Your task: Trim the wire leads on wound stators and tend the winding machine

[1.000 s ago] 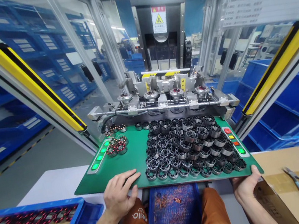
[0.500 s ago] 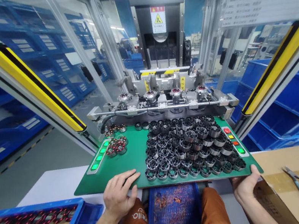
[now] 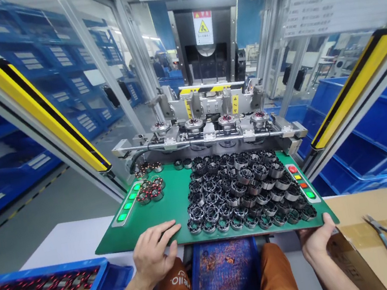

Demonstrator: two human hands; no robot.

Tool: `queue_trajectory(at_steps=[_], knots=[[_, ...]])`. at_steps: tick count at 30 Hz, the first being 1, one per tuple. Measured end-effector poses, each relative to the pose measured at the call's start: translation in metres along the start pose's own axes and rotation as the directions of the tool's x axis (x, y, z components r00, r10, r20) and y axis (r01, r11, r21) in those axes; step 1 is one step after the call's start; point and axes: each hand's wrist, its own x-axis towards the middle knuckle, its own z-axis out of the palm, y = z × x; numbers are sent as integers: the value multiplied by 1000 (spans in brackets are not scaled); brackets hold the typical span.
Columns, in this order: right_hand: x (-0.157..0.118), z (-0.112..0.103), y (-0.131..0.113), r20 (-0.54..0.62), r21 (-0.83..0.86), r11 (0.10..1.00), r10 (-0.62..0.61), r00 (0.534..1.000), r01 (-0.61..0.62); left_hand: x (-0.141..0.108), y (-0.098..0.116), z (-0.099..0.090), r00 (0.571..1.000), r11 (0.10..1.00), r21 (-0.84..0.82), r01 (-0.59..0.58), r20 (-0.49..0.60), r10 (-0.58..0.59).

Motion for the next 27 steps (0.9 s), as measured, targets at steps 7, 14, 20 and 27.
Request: queue_trajectory(at_steps=[7,14,20,27], knots=[[3,-2,2,-17,8,1000,10,1000,-9,1,0,0,1000,1000,4,-7,-8,7],[4,-5,3,-28,34,999,28,999,-27,1,1,0,1000,1000,3,-6,-11,6],[4,-3,4,-22,14,1000,12,1000,-11,1,0,0,1000,1000,6,-13,-12,13],[7,-5,6,-17,2,1000,10,1000,-10,0,0,1,1000,1000,2,-8,-6,8]])
